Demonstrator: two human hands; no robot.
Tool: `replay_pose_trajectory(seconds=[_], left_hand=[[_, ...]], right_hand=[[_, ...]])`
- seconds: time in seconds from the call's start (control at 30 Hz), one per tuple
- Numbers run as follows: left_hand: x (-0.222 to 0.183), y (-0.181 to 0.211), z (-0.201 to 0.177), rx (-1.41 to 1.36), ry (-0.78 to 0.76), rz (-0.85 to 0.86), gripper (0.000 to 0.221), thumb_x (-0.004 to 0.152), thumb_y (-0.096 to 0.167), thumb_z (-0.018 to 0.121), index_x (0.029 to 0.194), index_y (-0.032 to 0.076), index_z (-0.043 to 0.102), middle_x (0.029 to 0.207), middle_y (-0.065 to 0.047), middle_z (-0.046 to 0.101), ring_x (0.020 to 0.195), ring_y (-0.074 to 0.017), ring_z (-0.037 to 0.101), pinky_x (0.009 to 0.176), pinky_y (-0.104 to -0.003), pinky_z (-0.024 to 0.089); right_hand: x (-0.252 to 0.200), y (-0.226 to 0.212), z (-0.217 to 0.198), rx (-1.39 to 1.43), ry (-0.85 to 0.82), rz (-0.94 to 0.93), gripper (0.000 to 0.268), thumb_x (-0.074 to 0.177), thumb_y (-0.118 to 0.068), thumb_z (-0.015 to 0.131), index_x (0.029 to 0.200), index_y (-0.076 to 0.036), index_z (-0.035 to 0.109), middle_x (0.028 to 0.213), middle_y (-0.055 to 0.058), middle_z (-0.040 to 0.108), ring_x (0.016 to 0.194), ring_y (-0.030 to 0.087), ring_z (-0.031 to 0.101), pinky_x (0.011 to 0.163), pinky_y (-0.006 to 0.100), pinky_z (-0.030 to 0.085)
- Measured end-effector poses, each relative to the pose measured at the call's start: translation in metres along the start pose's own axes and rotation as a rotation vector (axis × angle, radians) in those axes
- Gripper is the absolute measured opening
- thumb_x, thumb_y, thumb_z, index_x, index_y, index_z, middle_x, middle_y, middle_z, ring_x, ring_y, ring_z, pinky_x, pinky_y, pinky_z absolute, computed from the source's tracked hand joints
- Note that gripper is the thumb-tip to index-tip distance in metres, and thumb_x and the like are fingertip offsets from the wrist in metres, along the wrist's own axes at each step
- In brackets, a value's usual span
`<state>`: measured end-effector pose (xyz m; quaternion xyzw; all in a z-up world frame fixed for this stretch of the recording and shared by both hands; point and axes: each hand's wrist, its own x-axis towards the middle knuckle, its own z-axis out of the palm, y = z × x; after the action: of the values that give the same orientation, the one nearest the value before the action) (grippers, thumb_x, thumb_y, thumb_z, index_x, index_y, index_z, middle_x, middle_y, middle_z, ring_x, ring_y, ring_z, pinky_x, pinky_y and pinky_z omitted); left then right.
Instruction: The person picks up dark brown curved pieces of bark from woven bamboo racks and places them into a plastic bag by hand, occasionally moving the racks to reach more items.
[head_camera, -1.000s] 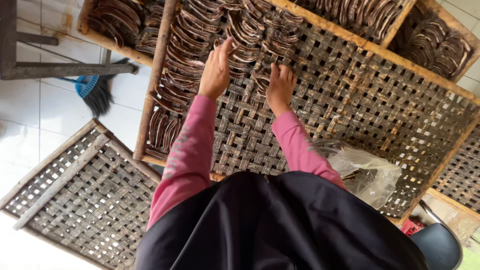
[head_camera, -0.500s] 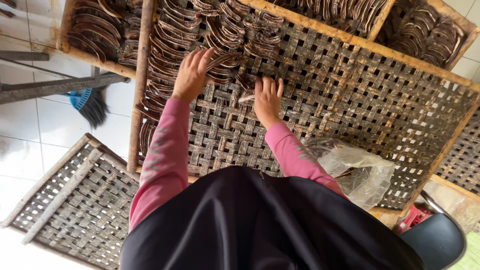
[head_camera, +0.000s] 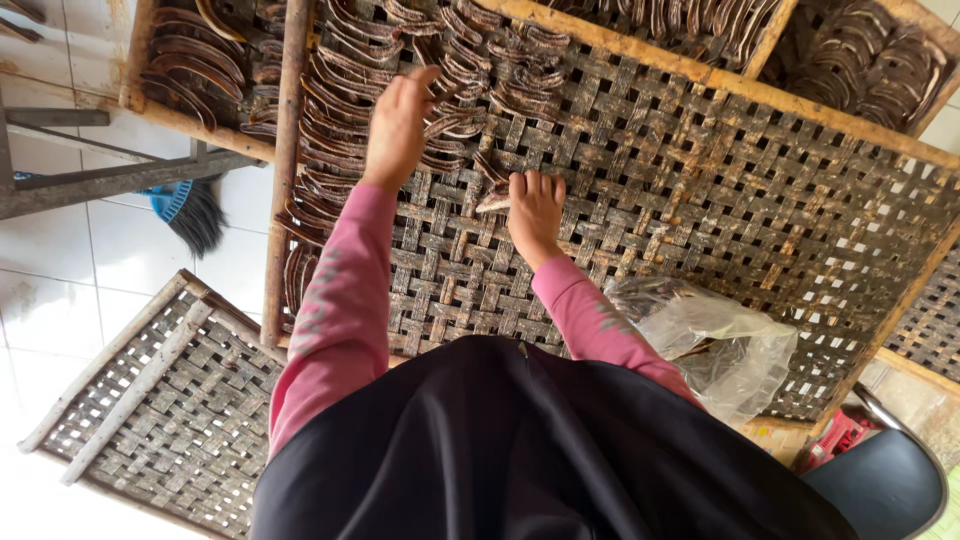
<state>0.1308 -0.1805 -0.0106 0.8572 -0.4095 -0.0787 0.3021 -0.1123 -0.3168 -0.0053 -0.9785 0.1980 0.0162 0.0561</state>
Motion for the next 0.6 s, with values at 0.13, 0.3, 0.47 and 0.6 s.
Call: replay_pose_trajectory(seconds=[0.13, 0.3, 0.47, 0.6], left_hand=[[0.01, 0.009, 0.008, 0.377, -0.293, 0.22, 0.074, 0.104, 0.002, 0.059, 0.17, 0.017, 0.028, 0.16, -0.005, 0.049, 0.131, -0.0253, 0.055, 0.112, -0.053, 0.043], [-0.012, 0.018, -0.01, 0.318, -0.355, 0.273, 0.118, 0.073, 0.067, 0.075, 0.157, 0.014, 0.013, 0.16, -0.012, 0.036, 0.146, -0.0398, 0.028, 0.116, -0.072, 0.014], [-0.007, 0.029, -0.021, 0.546, -0.552, 0.247, 0.139, 0.061, 0.07, 0.082, 0.166, 0.014, 0.01, 0.156, -0.011, 0.044, 0.151, -0.0312, 0.033, 0.122, -0.065, 0.008], [-0.009, 0.029, -0.014, 0.583, -0.487, 0.341, 0.131, 0.066, 0.063, 0.084, 0.166, 0.014, 0.016, 0.145, -0.008, 0.055, 0.138, -0.0254, 0.051, 0.124, -0.061, 0.022]], right_hand=[[-0.001, 0.0, -0.001, 0.003, 0.007, -0.007, 0.019, 0.089, 0.002, 0.067, 0.107, -0.002, 0.065, 0.105, 0.011, 0.066, 0.106, 0.028, 0.06, 0.111, 0.052, 0.037], [-0.009, 0.001, 0.0, -0.042, 0.178, -0.069, 0.026, 0.082, 0.003, 0.064, 0.107, -0.004, 0.065, 0.122, 0.013, 0.066, 0.122, 0.028, 0.061, 0.118, 0.054, 0.033], [-0.014, 0.002, 0.002, 0.07, 0.08, -0.033, 0.028, 0.091, 0.004, 0.067, 0.119, -0.002, 0.067, 0.107, 0.009, 0.061, 0.106, 0.026, 0.06, 0.11, 0.049, 0.042], [-0.022, 0.0, 0.007, 0.029, -0.005, -0.006, 0.025, 0.088, -0.001, 0.071, 0.113, -0.003, 0.069, 0.104, 0.008, 0.061, 0.1, 0.024, 0.058, 0.097, 0.045, 0.045]])
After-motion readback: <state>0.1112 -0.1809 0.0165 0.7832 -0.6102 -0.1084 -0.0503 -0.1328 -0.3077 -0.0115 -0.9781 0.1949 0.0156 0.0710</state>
